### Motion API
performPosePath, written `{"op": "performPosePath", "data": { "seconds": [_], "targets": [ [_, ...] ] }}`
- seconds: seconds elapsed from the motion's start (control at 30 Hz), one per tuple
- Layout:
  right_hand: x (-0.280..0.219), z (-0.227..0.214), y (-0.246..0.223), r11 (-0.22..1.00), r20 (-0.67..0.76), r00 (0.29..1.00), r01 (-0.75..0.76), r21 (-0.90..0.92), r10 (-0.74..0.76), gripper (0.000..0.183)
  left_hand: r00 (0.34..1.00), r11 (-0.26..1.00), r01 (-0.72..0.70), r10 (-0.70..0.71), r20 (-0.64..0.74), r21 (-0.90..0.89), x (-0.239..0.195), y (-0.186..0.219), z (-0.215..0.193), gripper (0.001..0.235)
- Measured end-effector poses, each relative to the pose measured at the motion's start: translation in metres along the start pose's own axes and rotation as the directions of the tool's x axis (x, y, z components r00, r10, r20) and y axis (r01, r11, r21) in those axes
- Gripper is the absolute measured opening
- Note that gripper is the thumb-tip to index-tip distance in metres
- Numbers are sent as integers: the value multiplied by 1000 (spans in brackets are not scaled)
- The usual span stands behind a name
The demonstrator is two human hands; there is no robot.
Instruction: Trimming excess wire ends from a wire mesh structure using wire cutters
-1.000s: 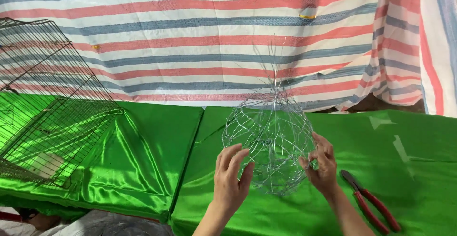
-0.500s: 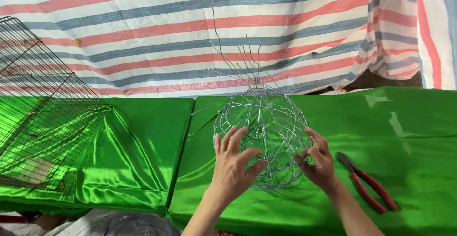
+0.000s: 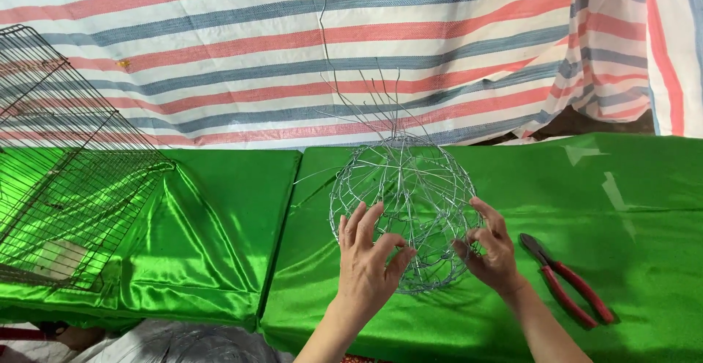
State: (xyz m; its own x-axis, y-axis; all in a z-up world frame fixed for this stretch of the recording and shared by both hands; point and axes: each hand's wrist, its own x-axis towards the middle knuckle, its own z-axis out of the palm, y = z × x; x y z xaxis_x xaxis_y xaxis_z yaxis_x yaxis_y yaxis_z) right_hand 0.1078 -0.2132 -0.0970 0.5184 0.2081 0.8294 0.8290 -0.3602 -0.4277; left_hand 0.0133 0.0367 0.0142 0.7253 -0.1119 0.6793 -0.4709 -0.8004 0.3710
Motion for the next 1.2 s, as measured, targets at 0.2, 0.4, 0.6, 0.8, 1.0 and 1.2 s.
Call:
{"op": "performPosePath", "data": {
  "seconds": [0.2,0.4,0.6,0.8,1.0,1.2],
  "targets": [
    [-6,-3,-2,999,26,1000,-10,-43,11,19,996,995,-64,59,-64,-73,-7,4,-5,32],
    [-10,-3,-5,996,9,998,-63,-67,64,16,977,983,33,-70,-201,-180,-28,-32,-2,50],
    [-15,8,2,952,-114,947,-290,104,301,8,839,775,532,-537,90,-340,-37,-49,-13,75],
    [5,-8,12,851,-115,879,-404,336,463,11,814,710,567,-561,150,-419,-33,-51,-8,83],
    [24,-25,21,840,-32,900,-391,376,434,9,821,655,507,-564,83,-560,-25,-65,2,82],
    [19,-21,38,758,140,863,-494,426,485,21,792,634,577,-587,164,-516,-28,-68,16,85]
  ]
}}
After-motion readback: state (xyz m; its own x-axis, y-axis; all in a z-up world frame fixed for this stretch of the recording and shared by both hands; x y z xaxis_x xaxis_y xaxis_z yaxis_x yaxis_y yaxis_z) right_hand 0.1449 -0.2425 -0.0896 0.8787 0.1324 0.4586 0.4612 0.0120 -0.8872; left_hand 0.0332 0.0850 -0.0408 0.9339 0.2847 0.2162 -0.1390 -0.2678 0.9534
